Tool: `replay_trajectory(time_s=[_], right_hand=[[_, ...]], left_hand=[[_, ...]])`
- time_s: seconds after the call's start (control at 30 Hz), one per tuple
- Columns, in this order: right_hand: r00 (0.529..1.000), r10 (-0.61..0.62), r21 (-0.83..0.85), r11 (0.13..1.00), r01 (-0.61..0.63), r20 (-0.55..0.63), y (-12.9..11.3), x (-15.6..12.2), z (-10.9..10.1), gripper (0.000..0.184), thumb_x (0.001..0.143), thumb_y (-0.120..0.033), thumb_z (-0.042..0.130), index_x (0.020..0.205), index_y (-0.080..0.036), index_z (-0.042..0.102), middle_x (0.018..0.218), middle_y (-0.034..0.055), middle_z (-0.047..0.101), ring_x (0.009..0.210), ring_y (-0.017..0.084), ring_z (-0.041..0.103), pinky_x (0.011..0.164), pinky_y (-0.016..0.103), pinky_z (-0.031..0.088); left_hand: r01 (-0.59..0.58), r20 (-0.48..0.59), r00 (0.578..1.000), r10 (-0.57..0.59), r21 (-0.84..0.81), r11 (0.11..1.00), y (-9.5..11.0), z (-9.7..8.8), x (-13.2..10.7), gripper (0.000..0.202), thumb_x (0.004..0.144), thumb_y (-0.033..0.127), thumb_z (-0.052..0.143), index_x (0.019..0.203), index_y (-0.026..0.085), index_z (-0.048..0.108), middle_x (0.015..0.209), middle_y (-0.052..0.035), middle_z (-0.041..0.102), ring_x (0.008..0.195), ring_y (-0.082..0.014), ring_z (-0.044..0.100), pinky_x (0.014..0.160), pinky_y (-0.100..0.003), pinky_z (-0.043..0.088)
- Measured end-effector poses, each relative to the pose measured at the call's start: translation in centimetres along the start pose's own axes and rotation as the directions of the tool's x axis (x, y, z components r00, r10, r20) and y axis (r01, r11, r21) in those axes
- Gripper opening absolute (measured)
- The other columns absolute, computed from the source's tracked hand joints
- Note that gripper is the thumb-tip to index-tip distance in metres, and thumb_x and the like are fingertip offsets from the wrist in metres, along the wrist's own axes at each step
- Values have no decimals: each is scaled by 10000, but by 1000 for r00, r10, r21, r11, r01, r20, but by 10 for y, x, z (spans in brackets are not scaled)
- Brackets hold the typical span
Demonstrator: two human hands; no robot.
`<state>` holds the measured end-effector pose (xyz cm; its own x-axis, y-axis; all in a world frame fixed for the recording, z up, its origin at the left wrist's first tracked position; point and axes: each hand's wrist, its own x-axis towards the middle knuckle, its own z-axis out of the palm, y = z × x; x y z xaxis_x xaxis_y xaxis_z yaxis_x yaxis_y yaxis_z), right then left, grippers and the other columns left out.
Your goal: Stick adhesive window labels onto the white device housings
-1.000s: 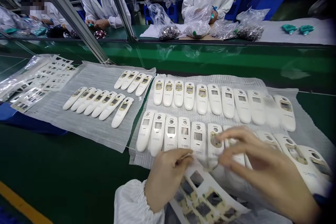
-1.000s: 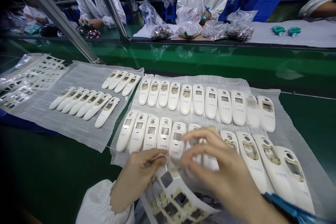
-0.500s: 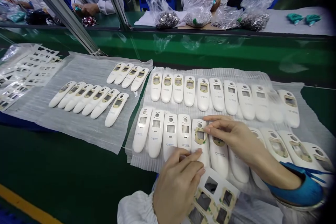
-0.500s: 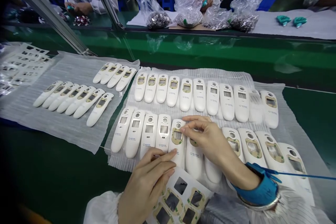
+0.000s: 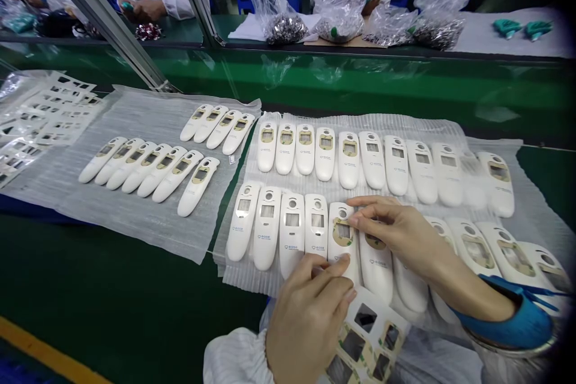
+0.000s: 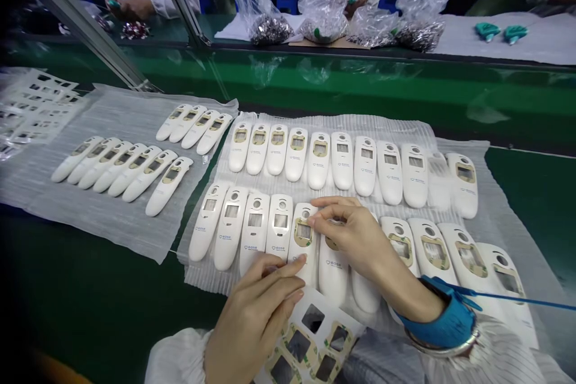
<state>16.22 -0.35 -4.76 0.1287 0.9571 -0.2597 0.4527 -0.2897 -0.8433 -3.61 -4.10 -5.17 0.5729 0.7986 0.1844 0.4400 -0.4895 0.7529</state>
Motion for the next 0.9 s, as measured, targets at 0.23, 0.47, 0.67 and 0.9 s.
replay_trajectory(time_s=[0.23,0.47,0.67,0.9], right_hand=[[996,-82,-45,996,81,-18,0,2,1,261,776,-430,654,661,-208,728,1098,109,663,710,219,644,434,294,469],[998,-54,-60,997,52,-32,1,3,2,251,757,-429,667,645,-212,722,1105,103,660,763,241,651,462,307,504],[999,-28,-84,996,25,-33,3,3,3,256,761,-442,655,656,-217,721,1121,91,651,806,253,648,476,317,506],[987,-134,-162,980,119,-86,6,3,6,268,769,-448,642,637,-227,716,1041,90,674,971,309,608,670,423,525]], left_hand=[[-13,-14,1000,13,21,1000,0,1,2,183,885,92,474,890,147,648,1195,-49,640,860,-193,517,702,-344,560],[-10,-9,1000,10,41,999,0,0,2,184,891,103,464,872,149,642,1202,-58,636,867,-192,519,718,-347,560],[1,9,1000,-2,63,998,-1,0,4,194,910,107,430,834,147,604,1261,-41,597,900,-205,513,724,-370,545],[37,82,996,-47,121,992,-2,2,8,218,944,135,370,872,146,575,1374,-58,490,1028,-229,473,791,-400,529]])
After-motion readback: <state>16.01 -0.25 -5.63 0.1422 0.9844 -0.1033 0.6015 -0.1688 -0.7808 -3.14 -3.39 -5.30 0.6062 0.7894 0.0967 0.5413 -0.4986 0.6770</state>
